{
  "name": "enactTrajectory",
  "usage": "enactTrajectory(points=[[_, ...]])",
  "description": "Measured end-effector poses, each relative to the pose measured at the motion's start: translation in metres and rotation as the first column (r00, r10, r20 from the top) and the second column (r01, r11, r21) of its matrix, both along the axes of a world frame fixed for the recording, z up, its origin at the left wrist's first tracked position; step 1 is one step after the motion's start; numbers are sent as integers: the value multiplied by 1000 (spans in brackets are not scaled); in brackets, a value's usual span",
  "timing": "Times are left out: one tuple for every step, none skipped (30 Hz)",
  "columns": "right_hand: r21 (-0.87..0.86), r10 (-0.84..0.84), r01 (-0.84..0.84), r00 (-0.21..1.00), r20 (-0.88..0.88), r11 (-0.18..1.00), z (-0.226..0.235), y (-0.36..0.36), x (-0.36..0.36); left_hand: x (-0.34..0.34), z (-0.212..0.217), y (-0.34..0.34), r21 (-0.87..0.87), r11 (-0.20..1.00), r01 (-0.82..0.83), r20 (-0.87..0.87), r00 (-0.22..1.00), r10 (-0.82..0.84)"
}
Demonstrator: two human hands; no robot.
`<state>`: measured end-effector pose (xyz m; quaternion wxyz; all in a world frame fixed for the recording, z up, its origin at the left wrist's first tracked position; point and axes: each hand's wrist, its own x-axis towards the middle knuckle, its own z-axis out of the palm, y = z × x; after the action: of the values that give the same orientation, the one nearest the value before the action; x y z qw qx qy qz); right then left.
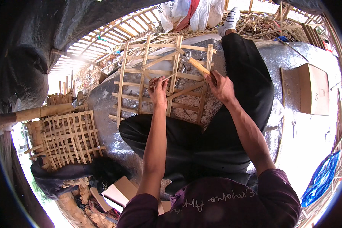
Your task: The person assembles a bamboo lattice by driving nails into the intersections of thin wood strips using a hammer. They handle the wooden structure, flipping it over and repositioning it on a tarp while continuing to secure the joints.
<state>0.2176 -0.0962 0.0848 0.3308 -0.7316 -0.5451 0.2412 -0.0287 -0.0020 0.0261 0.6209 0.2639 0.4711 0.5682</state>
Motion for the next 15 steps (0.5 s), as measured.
enactTrajectory(points=[[2,1,-1,1000,-6,1000,0,0,0,1,-1,0,30,1000,-8,1,1000,8],[3,3,-3,1000,-12,1000,-1,0,0,0,-1,-1,35,999,10,-2,1000,-10],[4,2,-2,1000,-16,1000,-1,0,1,0,0,-3,39,999,28,-3,1000,-28],[8,1,-1,1000,-12,1000,-2,0,2,0,1,-3,43,998,47,-3,999,-47],[12,-1,1,1000,-7,1000,-3,-1,2,-1,-2,-2,24,997,75,-56,996,-74],[21,4,-4,1000,-7,1000,-4,0,1,-8,-3,0,8,995,96,-113,989,-94],[29,4,-4,1000,-14,1000,-3,1,-1,-13,-5,1,-9,993,115,-170,979,-115],[36,5,-5,1000,-21,999,-3,1,-2,-16,-8,3,21,994,106,-230,968,-98],[39,3,-2,1000,-24,999,-3,1,-3,-16,-8,4,48,994,101,-286,955,-83],[21,1,0,1000,-24,1000,-2,1,-3,-16,-8,5,76,992,97,-341,938,-66],[2,-1,1,1000,-24,1000,0,0,-3,-17,-9,4,78,994,76,-332,942,-46],[-14,-4,4,1000,-23,1000,1,0,-3,-15,-7,4,81,995,55,-323,946,-27],[9,-1,1,1000,-16,1000,-1,0,-3,-13,-5,4,84,996,35,-313,950,-7],[33,2,-2,1000,-9,999,-4,0,-2,-13,-7,5,95,995,15,-257,966,10],[56,6,-6,1000,-4,998,-5,0,-3,-14,-9,5,103,995,-7,-201,979,28]])
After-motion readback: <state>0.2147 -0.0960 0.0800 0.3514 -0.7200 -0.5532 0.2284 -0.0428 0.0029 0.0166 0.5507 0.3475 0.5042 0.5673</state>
